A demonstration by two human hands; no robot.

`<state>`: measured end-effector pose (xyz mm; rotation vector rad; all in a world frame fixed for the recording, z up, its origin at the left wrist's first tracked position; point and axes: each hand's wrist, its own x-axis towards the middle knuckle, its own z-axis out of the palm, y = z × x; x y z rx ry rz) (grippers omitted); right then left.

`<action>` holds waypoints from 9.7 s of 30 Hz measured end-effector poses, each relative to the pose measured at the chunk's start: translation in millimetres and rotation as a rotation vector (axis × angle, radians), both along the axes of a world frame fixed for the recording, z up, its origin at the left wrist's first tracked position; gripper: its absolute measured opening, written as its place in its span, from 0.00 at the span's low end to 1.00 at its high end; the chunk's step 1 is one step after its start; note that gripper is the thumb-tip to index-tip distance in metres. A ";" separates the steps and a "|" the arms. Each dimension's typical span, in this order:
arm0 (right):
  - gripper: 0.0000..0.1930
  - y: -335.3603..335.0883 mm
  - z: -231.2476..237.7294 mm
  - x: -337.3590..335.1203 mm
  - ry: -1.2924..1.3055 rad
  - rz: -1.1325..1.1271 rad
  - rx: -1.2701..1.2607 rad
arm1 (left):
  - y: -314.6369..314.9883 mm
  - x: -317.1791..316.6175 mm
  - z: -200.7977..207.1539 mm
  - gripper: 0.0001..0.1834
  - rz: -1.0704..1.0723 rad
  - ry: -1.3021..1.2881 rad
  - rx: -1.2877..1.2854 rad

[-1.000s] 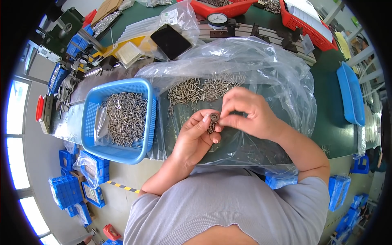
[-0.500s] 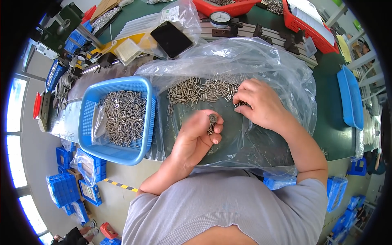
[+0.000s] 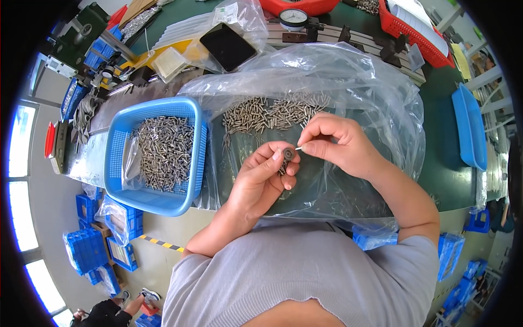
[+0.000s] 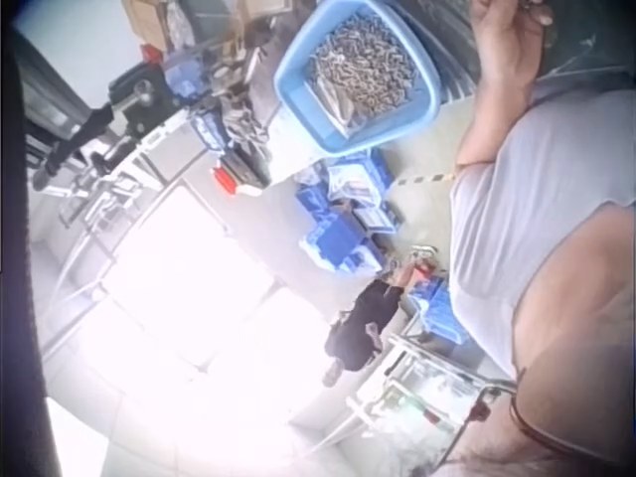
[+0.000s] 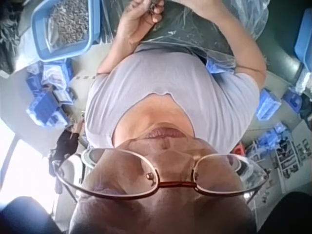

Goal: Assembling small metal pins into circular metal components at a factory workbench.

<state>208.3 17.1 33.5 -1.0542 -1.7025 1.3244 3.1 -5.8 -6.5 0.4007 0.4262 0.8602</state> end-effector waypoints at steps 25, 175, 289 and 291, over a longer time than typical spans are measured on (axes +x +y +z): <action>0.08 0.8 -6.1 -11.6 -0.088 0.117 0.147 | -1.6 -0.8 2.7 0.11 -0.037 0.108 -0.004; 0.07 19.9 -24.3 12.2 -0.457 -0.252 0.523 | -1.8 2.0 -0.5 0.12 0.061 -0.014 0.000; 0.02 20.5 -9.4 30.3 -0.629 -0.214 0.502 | 7.2 17.6 7.7 0.08 -0.050 0.030 -0.033; 0.04 20.9 -7.8 34.9 -0.704 -0.198 0.503 | 6.4 16.1 3.3 0.08 -0.061 0.030 -0.049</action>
